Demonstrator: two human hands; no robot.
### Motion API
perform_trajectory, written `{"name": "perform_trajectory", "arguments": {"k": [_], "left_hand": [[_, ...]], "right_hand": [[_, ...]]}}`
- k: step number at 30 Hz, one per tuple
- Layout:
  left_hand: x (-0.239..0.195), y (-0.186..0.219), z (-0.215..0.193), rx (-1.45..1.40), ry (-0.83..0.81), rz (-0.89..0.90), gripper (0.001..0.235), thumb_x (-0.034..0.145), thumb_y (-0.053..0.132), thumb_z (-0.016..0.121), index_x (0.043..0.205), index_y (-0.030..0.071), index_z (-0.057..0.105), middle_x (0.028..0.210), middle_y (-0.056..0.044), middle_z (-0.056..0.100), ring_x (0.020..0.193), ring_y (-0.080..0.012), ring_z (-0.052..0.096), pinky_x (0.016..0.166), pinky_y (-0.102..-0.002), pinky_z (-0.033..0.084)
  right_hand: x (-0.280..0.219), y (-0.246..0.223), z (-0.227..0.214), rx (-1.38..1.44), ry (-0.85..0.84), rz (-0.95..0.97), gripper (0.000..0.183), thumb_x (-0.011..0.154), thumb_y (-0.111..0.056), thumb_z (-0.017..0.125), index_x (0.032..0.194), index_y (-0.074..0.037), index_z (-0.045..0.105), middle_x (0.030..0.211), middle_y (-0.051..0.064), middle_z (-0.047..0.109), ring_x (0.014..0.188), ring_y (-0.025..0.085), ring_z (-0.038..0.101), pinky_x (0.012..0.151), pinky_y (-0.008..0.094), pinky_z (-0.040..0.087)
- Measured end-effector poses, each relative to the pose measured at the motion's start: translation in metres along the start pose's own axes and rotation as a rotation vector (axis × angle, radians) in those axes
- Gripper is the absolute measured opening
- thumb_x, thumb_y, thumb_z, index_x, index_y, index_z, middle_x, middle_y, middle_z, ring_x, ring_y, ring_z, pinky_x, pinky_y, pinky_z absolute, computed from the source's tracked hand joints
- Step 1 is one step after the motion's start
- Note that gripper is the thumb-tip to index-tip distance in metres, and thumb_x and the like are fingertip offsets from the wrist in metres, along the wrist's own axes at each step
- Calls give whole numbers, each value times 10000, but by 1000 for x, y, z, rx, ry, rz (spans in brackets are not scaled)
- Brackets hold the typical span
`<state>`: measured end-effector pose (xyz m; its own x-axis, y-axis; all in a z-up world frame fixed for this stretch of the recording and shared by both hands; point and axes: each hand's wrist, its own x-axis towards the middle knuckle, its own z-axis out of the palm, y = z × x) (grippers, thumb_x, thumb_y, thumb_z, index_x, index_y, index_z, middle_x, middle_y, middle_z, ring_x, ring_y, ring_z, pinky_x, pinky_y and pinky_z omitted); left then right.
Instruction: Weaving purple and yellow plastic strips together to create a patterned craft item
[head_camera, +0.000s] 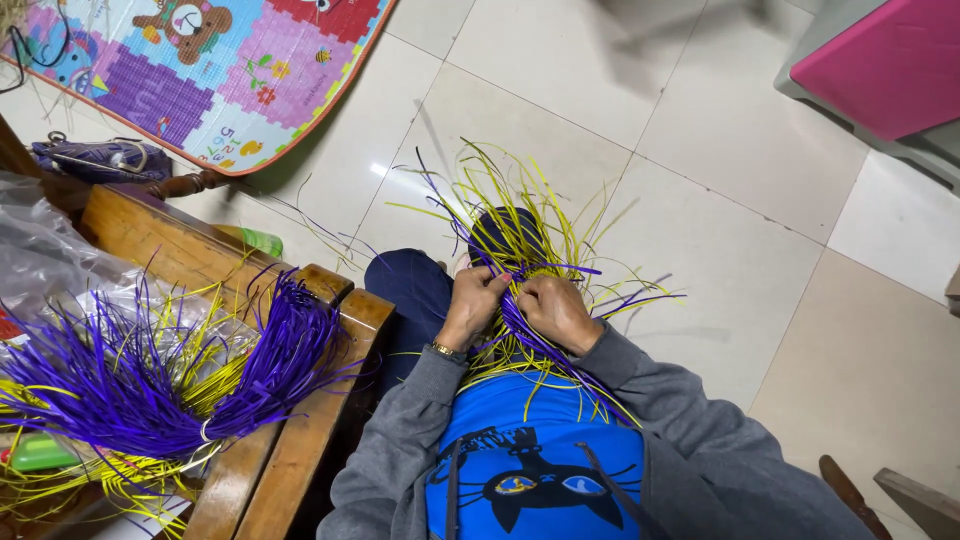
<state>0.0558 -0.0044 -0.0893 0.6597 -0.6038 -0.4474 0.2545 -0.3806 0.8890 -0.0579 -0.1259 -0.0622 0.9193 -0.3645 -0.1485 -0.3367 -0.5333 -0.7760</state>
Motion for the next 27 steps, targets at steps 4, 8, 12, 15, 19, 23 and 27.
{"name": "perform_trajectory", "arguments": {"k": [4, 8, 12, 15, 19, 23, 27], "left_hand": [[7, -8, 2, 48, 27, 34, 136, 812, 177, 653, 770, 104, 760, 614, -54, 667, 584, -97, 544, 532, -251, 451], [-5, -5, 2, 93, 126, 100, 144, 813, 130, 634, 812, 38, 746, 666, -140, 679, 644, -152, 592, 573, -319, 476], [-25, 15, 6, 139, 160, 247, 149, 850, 69, 621, 862, -25, 736, 759, -229, 695, 757, -344, 691, 611, -378, 527], [-19, -8, 3, 427, 185, 655, 118, 828, 14, 614, 721, -11, 658, 681, -215, 641, 705, -413, 642, 588, -427, 521], [-18, -13, 3, 373, 148, 577, 117, 826, 37, 591, 732, -31, 607, 677, -257, 601, 733, -467, 609, 596, -499, 487], [-13, -24, -1, 212, 127, 397, 159, 857, 107, 593, 747, 7, 650, 702, -208, 647, 707, -373, 645, 590, -419, 489], [-3, -37, 2, 118, 141, 306, 226, 879, 166, 600, 700, 36, 645, 615, -165, 609, 623, -186, 570, 567, -357, 468]], "right_hand": [[9, 18, 18, 161, 79, 104, 97, 767, -128, 644, 696, -92, 700, 566, 118, 599, 564, 237, 609, 525, 370, 464], [10, 10, 10, 315, 32, 31, 125, 775, -17, 572, 717, -36, 682, 584, 142, 637, 539, 242, 599, 522, 348, 486], [17, -9, 3, 813, -23, 365, 94, 837, -35, 516, 815, -23, 606, 514, 32, 529, 391, 47, 433, 365, 155, 336], [30, -16, -1, 1178, -124, 455, 81, 859, -71, 554, 903, -11, 585, 551, 25, 478, 380, 23, 371, 319, 142, 281], [26, -59, -37, 1477, -220, 258, 130, 859, -6, 578, 980, 28, 612, 565, 69, 509, 406, 45, 477, 342, 140, 348], [32, -33, -37, 509, -6, -290, 186, 902, -170, 603, 968, -22, 693, 767, 173, 676, 731, 262, 619, 626, 353, 469], [24, 5, -11, -452, 97, -390, 152, 860, -233, 649, 977, -151, 700, 777, 50, 646, 813, 239, 585, 779, 394, 435]]}}
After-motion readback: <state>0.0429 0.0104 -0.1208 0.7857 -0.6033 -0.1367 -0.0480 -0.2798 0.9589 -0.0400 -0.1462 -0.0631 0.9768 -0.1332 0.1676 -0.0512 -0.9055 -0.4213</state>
